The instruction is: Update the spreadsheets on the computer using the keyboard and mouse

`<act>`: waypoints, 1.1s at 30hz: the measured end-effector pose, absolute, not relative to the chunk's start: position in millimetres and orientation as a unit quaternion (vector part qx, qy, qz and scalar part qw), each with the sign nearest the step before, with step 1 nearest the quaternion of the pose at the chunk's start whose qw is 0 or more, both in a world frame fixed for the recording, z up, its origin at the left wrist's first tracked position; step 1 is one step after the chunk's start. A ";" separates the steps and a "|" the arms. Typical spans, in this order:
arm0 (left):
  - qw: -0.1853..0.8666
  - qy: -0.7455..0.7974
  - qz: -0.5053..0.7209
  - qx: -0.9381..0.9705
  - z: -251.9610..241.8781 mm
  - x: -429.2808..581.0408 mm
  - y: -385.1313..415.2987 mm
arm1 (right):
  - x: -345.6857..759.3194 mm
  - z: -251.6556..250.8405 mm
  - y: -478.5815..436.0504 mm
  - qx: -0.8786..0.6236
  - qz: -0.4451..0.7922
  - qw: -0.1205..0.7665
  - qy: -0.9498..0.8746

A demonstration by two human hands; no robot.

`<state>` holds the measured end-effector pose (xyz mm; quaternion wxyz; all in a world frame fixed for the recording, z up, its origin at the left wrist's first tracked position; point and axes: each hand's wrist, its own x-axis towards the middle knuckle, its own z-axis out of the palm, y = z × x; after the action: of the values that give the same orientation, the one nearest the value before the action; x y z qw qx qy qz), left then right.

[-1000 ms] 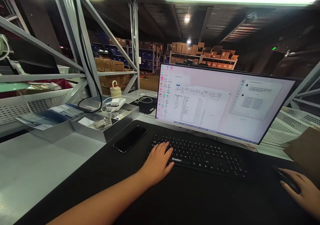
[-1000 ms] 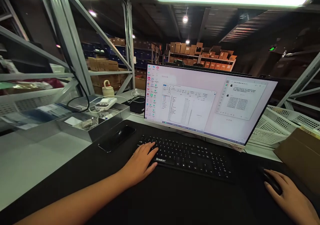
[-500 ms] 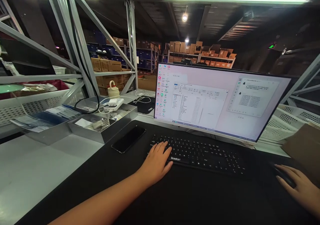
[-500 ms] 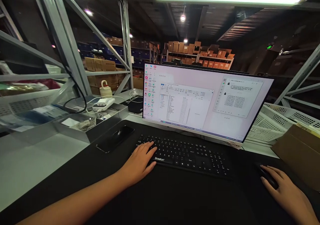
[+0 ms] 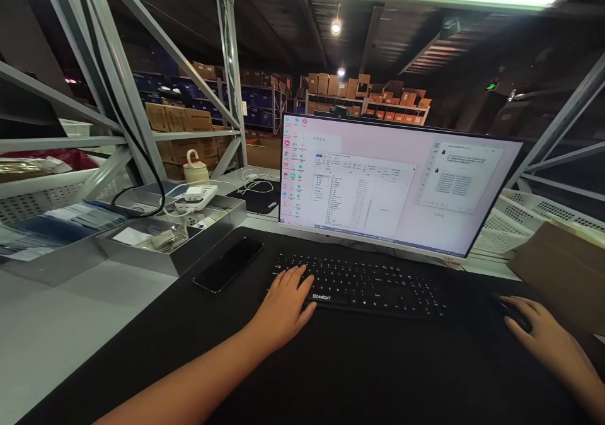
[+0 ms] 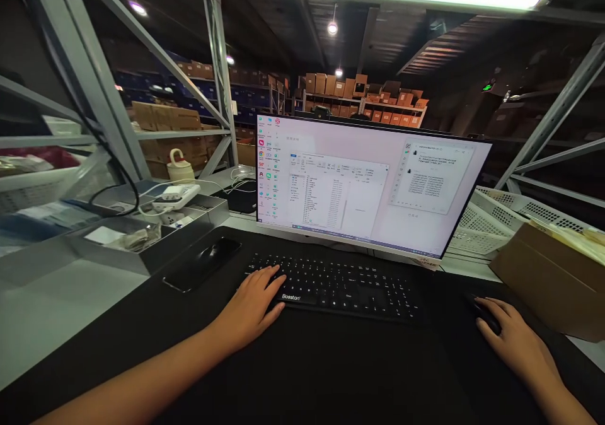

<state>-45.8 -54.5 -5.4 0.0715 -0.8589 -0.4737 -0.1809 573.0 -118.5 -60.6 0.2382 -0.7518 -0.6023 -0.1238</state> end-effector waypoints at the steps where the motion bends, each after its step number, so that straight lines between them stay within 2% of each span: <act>1: 0.072 -0.475 -0.177 -0.859 -4.8 -45.7 -54.6 | 571.4 -59.4 -119.0 -0.753 -0.123 0.237 -0.602; 14: 0.069 -0.475 -0.176 -0.859 -4.2 -46.4 -55.1 | 545.0 -41.2 -125.8 -0.773 -0.098 0.226 -0.584; 33: 0.082 -0.462 -0.211 -0.857 -9.0 -46.6 -51.9 | 552.3 -48.1 -123.7 -0.780 -0.134 0.210 -0.575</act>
<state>-46.6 -51.9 -9.0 0.0820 -0.8573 -0.4624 -0.2109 552.3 -123.7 -48.1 0.2101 -0.7796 -0.5747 -0.1336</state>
